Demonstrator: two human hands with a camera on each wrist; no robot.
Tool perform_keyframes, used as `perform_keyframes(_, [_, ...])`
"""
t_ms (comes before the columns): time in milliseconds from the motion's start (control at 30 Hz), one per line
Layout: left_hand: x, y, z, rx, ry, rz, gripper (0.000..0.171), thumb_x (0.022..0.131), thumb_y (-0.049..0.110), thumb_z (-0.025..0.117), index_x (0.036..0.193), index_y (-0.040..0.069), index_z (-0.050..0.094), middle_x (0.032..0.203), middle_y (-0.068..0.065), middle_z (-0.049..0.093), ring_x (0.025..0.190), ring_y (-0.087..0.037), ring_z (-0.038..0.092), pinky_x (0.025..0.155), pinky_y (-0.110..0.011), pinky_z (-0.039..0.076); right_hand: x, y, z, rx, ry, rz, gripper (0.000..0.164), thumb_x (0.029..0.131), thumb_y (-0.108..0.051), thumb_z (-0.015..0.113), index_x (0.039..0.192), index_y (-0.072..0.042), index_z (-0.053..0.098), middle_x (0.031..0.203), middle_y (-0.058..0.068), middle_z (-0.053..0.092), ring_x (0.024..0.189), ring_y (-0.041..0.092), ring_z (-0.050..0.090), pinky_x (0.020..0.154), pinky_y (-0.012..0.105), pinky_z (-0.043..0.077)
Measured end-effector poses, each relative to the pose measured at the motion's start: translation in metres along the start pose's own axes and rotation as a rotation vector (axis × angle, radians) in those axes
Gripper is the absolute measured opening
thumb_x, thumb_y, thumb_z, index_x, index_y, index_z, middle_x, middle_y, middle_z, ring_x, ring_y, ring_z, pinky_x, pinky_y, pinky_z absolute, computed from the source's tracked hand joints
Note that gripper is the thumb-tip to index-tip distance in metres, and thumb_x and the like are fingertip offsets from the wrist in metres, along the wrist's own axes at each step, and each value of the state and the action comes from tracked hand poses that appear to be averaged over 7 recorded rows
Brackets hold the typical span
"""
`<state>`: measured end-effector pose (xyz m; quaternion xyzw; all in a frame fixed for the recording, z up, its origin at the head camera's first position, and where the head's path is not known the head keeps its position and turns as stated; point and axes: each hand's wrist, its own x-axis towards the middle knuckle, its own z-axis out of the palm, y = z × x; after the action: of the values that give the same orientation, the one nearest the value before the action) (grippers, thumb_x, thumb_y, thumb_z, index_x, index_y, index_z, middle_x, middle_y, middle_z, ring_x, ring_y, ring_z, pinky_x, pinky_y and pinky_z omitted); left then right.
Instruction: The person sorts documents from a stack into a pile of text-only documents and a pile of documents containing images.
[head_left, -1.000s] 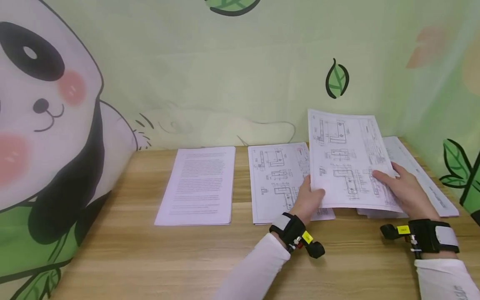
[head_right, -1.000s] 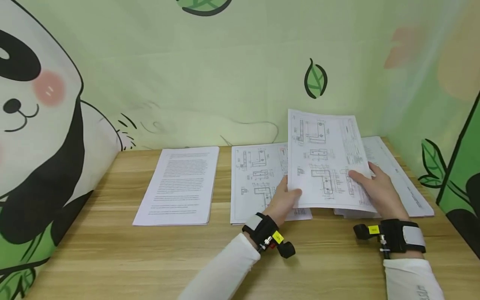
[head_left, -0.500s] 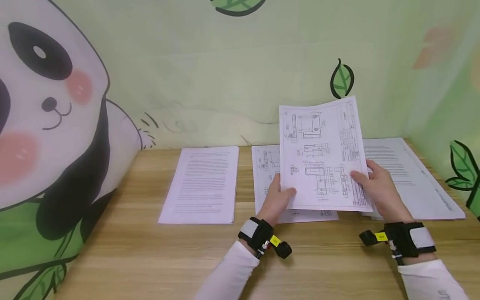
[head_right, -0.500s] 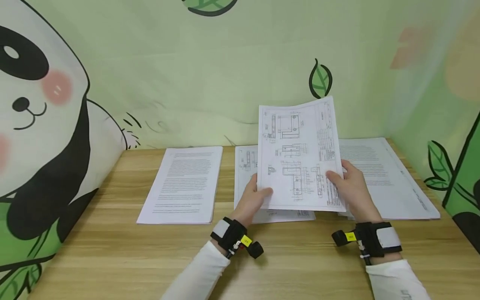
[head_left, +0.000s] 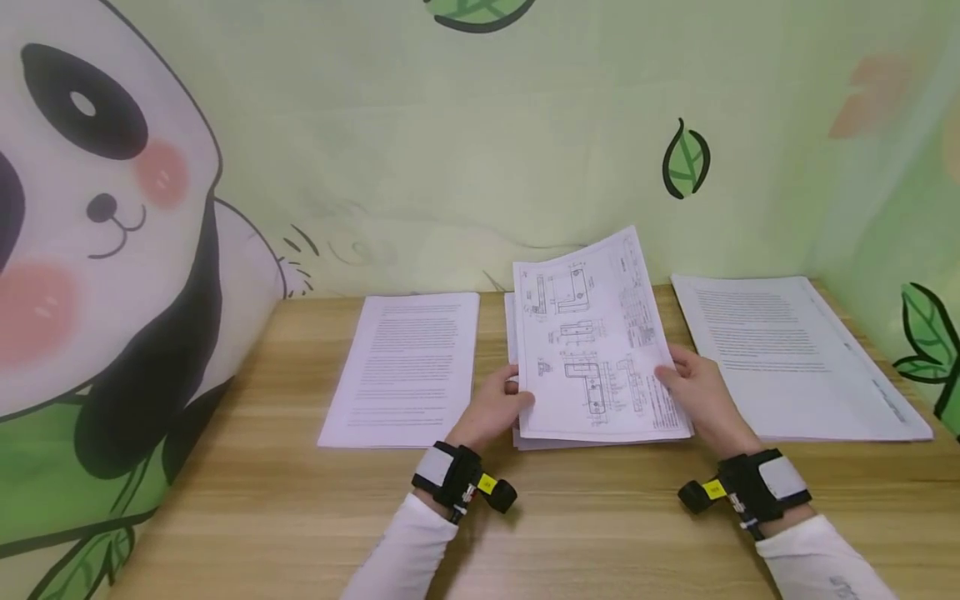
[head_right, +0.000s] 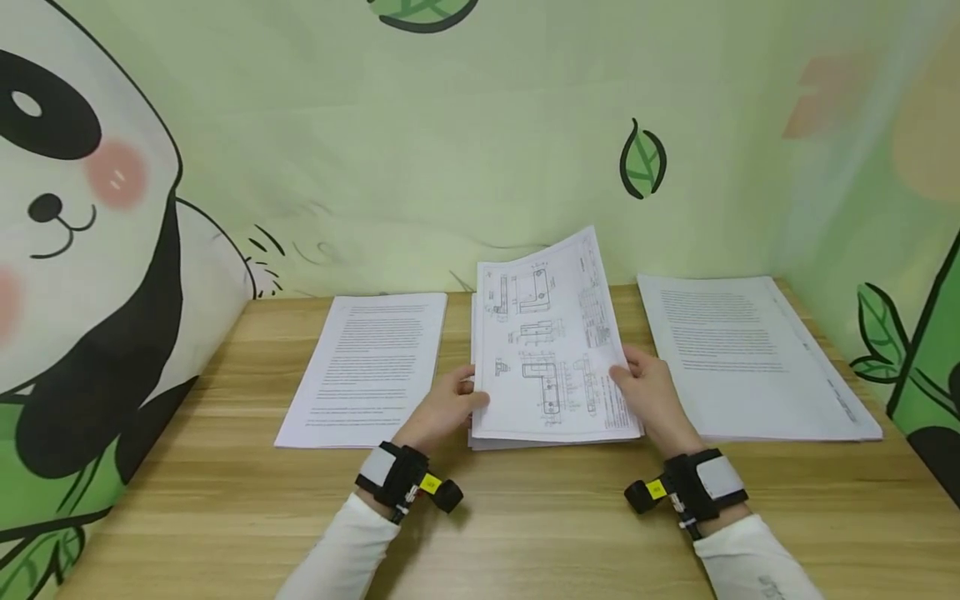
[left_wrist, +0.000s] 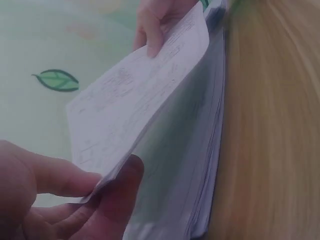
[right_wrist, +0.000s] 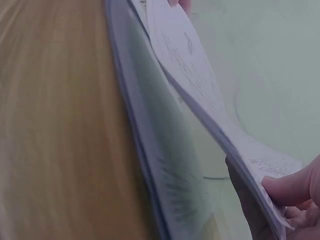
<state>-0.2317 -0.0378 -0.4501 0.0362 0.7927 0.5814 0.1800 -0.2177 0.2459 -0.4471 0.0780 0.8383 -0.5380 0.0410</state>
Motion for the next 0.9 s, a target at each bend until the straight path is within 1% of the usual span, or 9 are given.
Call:
perform_keyframes(167, [0.0, -0.003, -0.008, 0.091, 0.006, -0.008, 0.049, 0.094, 0.009, 0.059, 0.142, 0.003, 0.049, 0.114, -0.02, 0.064, 0.084, -0.017, 0.062, 0.069, -0.025, 0.052, 0.006, 0.003, 0.01, -0.027, 0.017, 0.045, 0.053, 0.103, -0.02, 0.049, 0.151, 0.001, 0.037, 0.134, 0.026, 0.059, 0.092, 0.013, 0.068, 0.07, 0.02, 0.057])
perform_keyframes(333, [0.0, -0.005, -0.011, 0.139, -0.006, -0.024, 0.052, 0.093, 0.007, 0.06, 0.142, -0.002, 0.047, 0.108, -0.021, 0.067, 0.072, -0.017, 0.066, 0.063, -0.028, 0.057, 0.011, 0.007, 0.014, -0.054, 0.017, 0.057, 0.052, 0.102, -0.017, 0.051, 0.149, 0.003, 0.039, 0.132, 0.027, 0.061, 0.089, 0.012, 0.068, 0.068, 0.019, 0.056])
perform_keyframes(467, [0.0, -0.007, -0.011, 0.156, -0.007, -0.035, 0.054, 0.092, 0.005, 0.061, 0.143, -0.004, 0.045, 0.104, -0.02, 0.068, 0.066, -0.017, 0.067, 0.06, -0.029, 0.059, 0.014, 0.009, 0.014, -0.083, 0.007, 0.051, 0.052, 0.102, -0.017, 0.048, 0.15, 0.001, 0.037, 0.138, 0.025, 0.058, 0.099, 0.018, 0.066, 0.07, 0.016, 0.053])
perform_keyframes(600, [0.0, -0.009, -0.011, 0.198, 0.012, -0.029, 0.053, 0.092, 0.006, 0.062, 0.142, -0.003, 0.048, 0.099, -0.018, 0.069, 0.063, -0.016, 0.066, 0.057, -0.026, 0.057, 0.018, 0.011, 0.013, -0.104, 0.007, 0.056, 0.053, 0.103, -0.016, 0.046, 0.153, -0.003, 0.034, 0.142, 0.024, 0.055, 0.112, 0.025, 0.061, 0.076, 0.014, 0.049])
perform_keyframes(700, [0.0, -0.01, -0.011, 0.233, 0.029, -0.026, 0.049, 0.091, 0.008, 0.063, 0.139, -0.001, 0.052, 0.096, -0.016, 0.07, 0.06, -0.015, 0.065, 0.056, -0.026, 0.056, 0.02, 0.012, 0.014, -0.108, 0.025, 0.055, 0.053, 0.102, -0.014, 0.046, 0.152, -0.002, 0.035, 0.141, 0.024, 0.054, 0.117, 0.028, 0.057, 0.085, 0.022, 0.048])
perform_keyframes(800, [-0.001, -0.011, -0.011, 0.274, 0.051, -0.019, 0.047, 0.09, 0.009, 0.065, 0.136, 0.001, 0.056, 0.089, -0.013, 0.07, 0.057, -0.013, 0.064, 0.053, -0.024, 0.054, 0.019, 0.01, 0.013, -0.104, 0.049, 0.044, 0.052, 0.101, -0.012, 0.046, 0.151, -0.001, 0.037, 0.141, 0.026, 0.052, 0.121, 0.033, 0.055, 0.095, 0.035, 0.048])
perform_keyframes(900, [0.0, -0.012, -0.011, 0.313, 0.077, -0.022, 0.047, 0.089, 0.011, 0.067, 0.135, 0.003, 0.058, 0.084, -0.009, 0.071, 0.054, -0.011, 0.062, 0.051, -0.022, 0.051, 0.017, 0.006, 0.012, -0.109, 0.067, 0.031, 0.05, 0.101, -0.011, 0.045, 0.15, 0.0, 0.039, 0.144, 0.027, 0.05, 0.128, 0.038, 0.052, 0.104, 0.048, 0.045])
